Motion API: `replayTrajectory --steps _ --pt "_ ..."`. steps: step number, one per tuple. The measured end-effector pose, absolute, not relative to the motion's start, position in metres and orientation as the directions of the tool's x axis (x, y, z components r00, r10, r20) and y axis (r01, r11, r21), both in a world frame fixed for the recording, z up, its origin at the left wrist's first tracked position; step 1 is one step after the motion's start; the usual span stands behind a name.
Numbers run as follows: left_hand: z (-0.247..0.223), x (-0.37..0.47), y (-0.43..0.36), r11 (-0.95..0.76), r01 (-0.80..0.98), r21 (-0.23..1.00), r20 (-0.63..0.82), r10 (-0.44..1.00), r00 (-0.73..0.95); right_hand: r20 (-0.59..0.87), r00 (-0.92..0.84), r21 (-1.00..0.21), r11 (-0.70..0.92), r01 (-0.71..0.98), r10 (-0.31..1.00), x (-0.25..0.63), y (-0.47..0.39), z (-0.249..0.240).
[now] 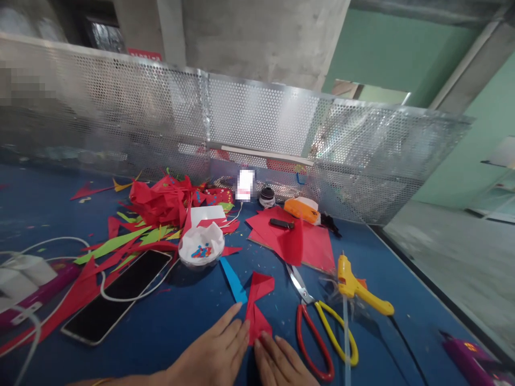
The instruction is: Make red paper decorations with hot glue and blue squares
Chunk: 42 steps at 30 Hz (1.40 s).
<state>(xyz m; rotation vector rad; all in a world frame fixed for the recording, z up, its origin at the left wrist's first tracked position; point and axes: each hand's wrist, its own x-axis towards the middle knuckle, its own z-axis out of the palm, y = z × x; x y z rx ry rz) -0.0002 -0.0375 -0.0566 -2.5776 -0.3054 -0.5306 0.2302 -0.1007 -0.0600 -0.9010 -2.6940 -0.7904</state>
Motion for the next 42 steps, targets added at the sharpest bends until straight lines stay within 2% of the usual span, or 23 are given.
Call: replayTrajectory --steps 5,9,12,15,19,26,32,34,39,42 --pt "-0.042 -0.003 -0.045 -0.899 0.297 -0.322 0.397 0.157 0.904 0.33 -0.761 0.387 0.655 0.649 0.558 0.22 -0.113 -0.061" --pt "-0.033 -0.002 -0.047 -0.902 0.271 -0.337 0.366 0.139 0.92 0.358 -0.667 0.208 0.64 0.739 0.653 0.216 -0.124 -0.047" --pt "-0.03 -0.001 -0.049 -0.899 0.291 -0.327 0.346 0.173 0.922 0.274 -0.604 0.11 0.599 0.793 0.749 0.211 -0.135 -0.031" --pt "-0.027 -0.001 -0.05 -0.915 0.31 -0.259 0.343 0.213 0.915 0.208 -0.535 0.037 0.54 0.841 0.819 0.206 -0.141 -0.018" --pt "-0.019 -0.002 -0.048 -0.929 0.312 -0.202 0.271 0.253 0.929 0.139 -0.537 -0.001 0.543 0.84 0.832 0.202 -0.143 -0.013" --pt "-0.007 -0.004 -0.041 -0.959 0.254 -0.13 0.214 0.223 0.951 0.124 -0.518 -0.07 0.528 0.846 0.846 0.203 -0.142 -0.012" --pt "-0.002 -0.011 -0.033 -0.959 0.277 0.052 0.191 0.282 0.94 0.111 -0.487 -0.13 0.499 0.857 0.866 0.204 -0.136 -0.001" --pt "-0.003 -0.012 -0.035 -0.964 0.267 0.024 0.196 0.266 0.944 0.11 -0.484 -0.122 0.495 0.86 0.868 0.203 -0.135 0.001" --pt "-0.012 -0.007 -0.044 -0.954 0.232 -0.189 0.238 0.185 0.953 0.126 -0.515 0.007 0.518 0.855 0.848 0.197 -0.136 -0.001" --pt "-0.014 -0.005 -0.043 -0.955 0.213 -0.204 0.247 0.16 0.956 0.135 -0.534 0.048 0.532 0.845 0.835 0.194 -0.138 -0.004"
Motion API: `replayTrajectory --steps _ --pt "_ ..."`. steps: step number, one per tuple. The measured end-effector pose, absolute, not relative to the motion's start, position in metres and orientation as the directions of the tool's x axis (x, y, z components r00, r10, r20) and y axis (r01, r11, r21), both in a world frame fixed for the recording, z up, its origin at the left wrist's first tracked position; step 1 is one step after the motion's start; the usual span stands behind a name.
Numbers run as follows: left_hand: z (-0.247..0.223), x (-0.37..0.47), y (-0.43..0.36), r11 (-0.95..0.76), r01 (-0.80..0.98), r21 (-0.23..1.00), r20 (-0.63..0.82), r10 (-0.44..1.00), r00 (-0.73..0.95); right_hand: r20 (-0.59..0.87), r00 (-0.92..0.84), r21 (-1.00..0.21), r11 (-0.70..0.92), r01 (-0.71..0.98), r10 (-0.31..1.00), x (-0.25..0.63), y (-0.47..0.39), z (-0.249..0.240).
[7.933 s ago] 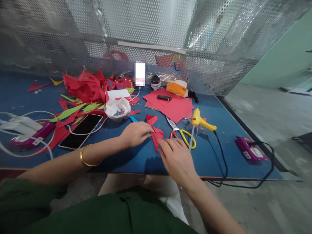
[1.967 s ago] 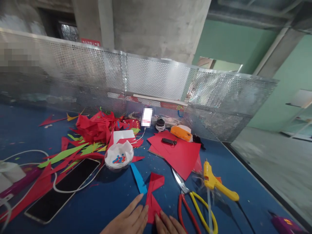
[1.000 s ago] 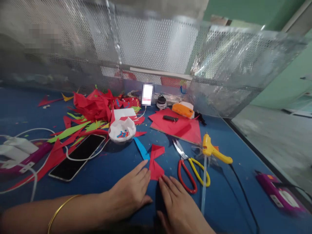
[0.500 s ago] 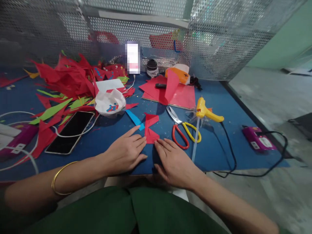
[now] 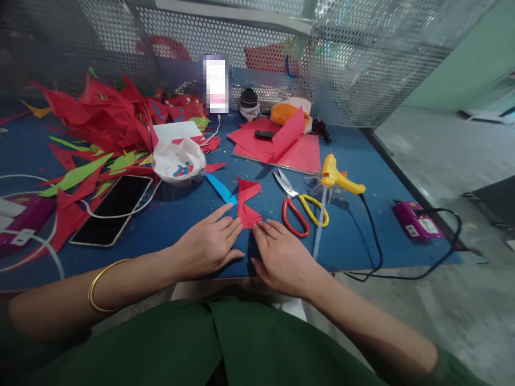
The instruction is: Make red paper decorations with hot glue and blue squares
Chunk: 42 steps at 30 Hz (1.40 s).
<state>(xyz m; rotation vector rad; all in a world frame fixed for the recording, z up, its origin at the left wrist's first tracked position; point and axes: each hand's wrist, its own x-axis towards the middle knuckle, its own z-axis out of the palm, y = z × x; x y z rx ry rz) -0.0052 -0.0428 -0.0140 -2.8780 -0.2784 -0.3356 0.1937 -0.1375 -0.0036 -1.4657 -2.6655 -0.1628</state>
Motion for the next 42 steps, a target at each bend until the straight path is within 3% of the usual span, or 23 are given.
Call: replayTrajectory --steps 4,13,16,20,23,28,34,42 --pt "-0.014 -0.007 -0.039 -0.959 0.254 -0.128 0.277 0.212 0.937 0.14 -0.538 0.029 0.54 0.841 0.831 0.194 -0.139 -0.006" --pt "-0.017 -0.004 -0.037 -0.968 0.215 -0.133 0.292 0.169 0.941 0.171 -0.521 -0.012 0.53 0.848 0.837 0.197 -0.138 -0.009" --pt "-0.021 -0.003 -0.038 -0.956 0.233 -0.179 0.329 0.165 0.93 0.183 -0.531 0.032 0.535 0.844 0.828 0.195 -0.135 -0.007" --pt "-0.023 0.0 -0.04 -0.915 0.23 -0.33 0.329 0.116 0.937 0.201 -0.561 0.112 0.55 0.827 0.803 0.191 -0.133 -0.007" --pt "-0.022 0.0 -0.039 -0.923 0.194 -0.332 0.332 0.079 0.94 0.214 -0.576 0.14 0.559 0.818 0.789 0.19 -0.132 -0.009" --pt "-0.019 -0.007 -0.036 -0.963 0.208 -0.173 0.32 0.145 0.936 0.248 -0.524 0.028 0.535 0.844 0.814 0.198 -0.134 -0.011" --pt "-0.018 -0.007 -0.038 -0.959 0.2 -0.201 0.317 0.129 0.94 0.276 -0.44 -0.073 0.475 0.877 0.855 0.201 -0.133 -0.009" --pt "-0.019 -0.006 -0.039 -0.955 0.197 -0.223 0.335 0.115 0.935 0.307 -0.585 0.181 0.558 0.81 0.75 0.191 -0.123 -0.014"
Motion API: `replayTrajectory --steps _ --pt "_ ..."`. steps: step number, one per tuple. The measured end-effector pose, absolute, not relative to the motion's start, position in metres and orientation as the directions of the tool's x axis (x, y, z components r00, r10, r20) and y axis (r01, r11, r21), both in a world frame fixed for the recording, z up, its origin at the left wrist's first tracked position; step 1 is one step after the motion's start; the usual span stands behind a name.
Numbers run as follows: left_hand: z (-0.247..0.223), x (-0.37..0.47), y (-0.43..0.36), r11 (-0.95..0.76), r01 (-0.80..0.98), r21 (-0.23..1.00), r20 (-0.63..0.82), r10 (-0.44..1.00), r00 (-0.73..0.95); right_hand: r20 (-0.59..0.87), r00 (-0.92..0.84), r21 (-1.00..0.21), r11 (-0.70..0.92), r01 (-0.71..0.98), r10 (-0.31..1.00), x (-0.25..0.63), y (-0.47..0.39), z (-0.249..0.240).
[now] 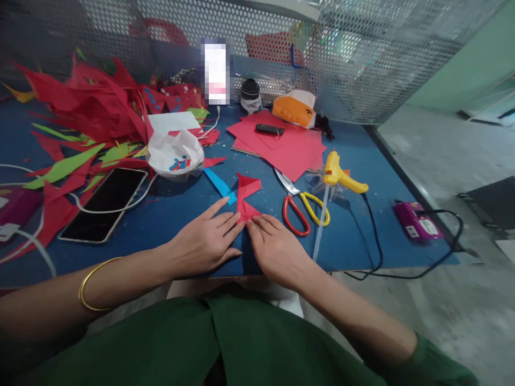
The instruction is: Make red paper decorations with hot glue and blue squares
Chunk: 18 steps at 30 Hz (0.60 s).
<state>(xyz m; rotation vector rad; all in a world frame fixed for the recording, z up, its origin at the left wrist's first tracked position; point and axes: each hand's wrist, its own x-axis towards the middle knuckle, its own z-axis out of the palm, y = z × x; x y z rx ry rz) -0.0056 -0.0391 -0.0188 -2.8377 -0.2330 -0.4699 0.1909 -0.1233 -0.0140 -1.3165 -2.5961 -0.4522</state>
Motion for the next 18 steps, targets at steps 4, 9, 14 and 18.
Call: replayTrajectory --steps 4,9,14,18 --pt "-0.019 -0.004 -0.039 -0.952 0.2 -0.232 0.332 0.116 0.936 0.288 -0.665 0.285 0.601 0.747 0.689 0.191 -0.125 -0.019" --pt "-0.021 -0.007 -0.031 -0.975 0.21 -0.075 0.37 0.169 0.914 0.311 -0.635 0.206 0.602 0.772 0.707 0.195 -0.118 -0.021" --pt "-0.024 -0.009 -0.017 -0.935 0.255 0.247 0.407 0.339 0.848 0.243 -0.532 0.167 0.506 0.846 0.811 0.196 -0.105 -0.011" --pt "-0.026 -0.009 -0.011 -0.863 0.322 0.388 0.428 0.479 0.767 0.075 -0.5 0.282 0.463 0.84 0.863 0.188 -0.1 -0.001"
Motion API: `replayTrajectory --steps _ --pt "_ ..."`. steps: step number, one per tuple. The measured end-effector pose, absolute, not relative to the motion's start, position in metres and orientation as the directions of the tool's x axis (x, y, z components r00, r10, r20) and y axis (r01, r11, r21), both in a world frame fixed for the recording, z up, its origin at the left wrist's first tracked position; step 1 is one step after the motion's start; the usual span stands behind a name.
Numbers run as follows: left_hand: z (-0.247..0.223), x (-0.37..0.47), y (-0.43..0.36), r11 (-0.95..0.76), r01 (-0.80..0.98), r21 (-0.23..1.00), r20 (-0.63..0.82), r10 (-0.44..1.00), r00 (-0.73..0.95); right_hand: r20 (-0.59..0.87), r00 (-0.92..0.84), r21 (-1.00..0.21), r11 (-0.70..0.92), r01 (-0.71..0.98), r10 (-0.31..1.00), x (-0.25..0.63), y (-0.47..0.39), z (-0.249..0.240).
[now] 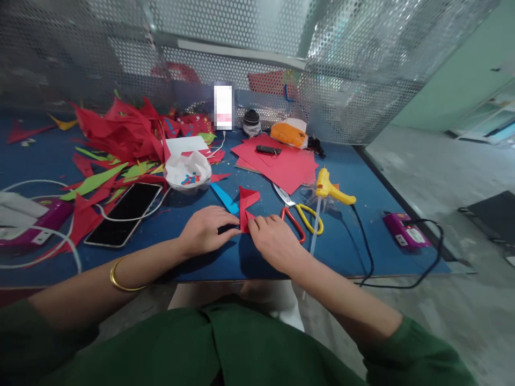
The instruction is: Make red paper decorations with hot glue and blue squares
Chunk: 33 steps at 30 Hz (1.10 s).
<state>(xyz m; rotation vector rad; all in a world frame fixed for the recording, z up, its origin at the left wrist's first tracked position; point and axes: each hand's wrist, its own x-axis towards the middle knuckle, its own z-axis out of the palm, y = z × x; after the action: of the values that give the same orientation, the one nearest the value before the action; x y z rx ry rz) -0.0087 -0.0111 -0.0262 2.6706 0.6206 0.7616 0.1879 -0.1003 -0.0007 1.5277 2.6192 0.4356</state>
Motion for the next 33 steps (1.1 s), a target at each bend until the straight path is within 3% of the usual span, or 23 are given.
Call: replayTrajectory --steps 5,11,13,16,19,21,27,33 --pt "-0.023 -0.009 -0.007 -0.739 0.423 0.525 0.377 0.647 0.663 0.027 -0.484 0.318 0.452 0.834 0.874 0.178 -0.098 -0.002" --pt "-0.01 -0.007 0.001 -0.572 0.392 0.72 0.382 0.799 0.464 0.175 -0.43 0.278 0.374 0.885 0.886 0.191 -0.092 0.012" --pt "-0.001 -0.003 0.004 -0.512 0.342 0.788 0.382 0.842 0.38 0.326 -0.341 0.169 0.301 0.939 0.882 0.201 -0.087 0.024" --pt "0.017 0.006 0.007 -0.502 0.262 0.824 0.439 0.859 0.264 0.518 -0.142 -0.184 0.272 0.945 0.844 0.215 -0.075 0.042" --pt "0.039 0.015 0.011 -0.546 0.223 0.807 0.498 0.834 0.237 0.467 -0.007 -0.589 0.317 0.743 0.884 0.223 -0.061 0.053" --pt "0.051 0.021 0.014 -0.554 0.219 0.803 0.483 0.821 0.305 0.39 0.005 -0.739 0.31 0.598 0.921 0.224 -0.054 0.055" --pt "0.054 0.023 0.02 -0.516 0.273 0.812 0.297 0.768 0.568 0.302 -0.023 -0.839 0.277 0.468 0.953 0.218 -0.045 0.035" --pt "0.037 0.017 0.021 -0.45 0.301 0.841 0.195 0.771 0.606 0.264 -0.017 -0.856 0.243 0.456 0.964 0.215 -0.043 0.018"
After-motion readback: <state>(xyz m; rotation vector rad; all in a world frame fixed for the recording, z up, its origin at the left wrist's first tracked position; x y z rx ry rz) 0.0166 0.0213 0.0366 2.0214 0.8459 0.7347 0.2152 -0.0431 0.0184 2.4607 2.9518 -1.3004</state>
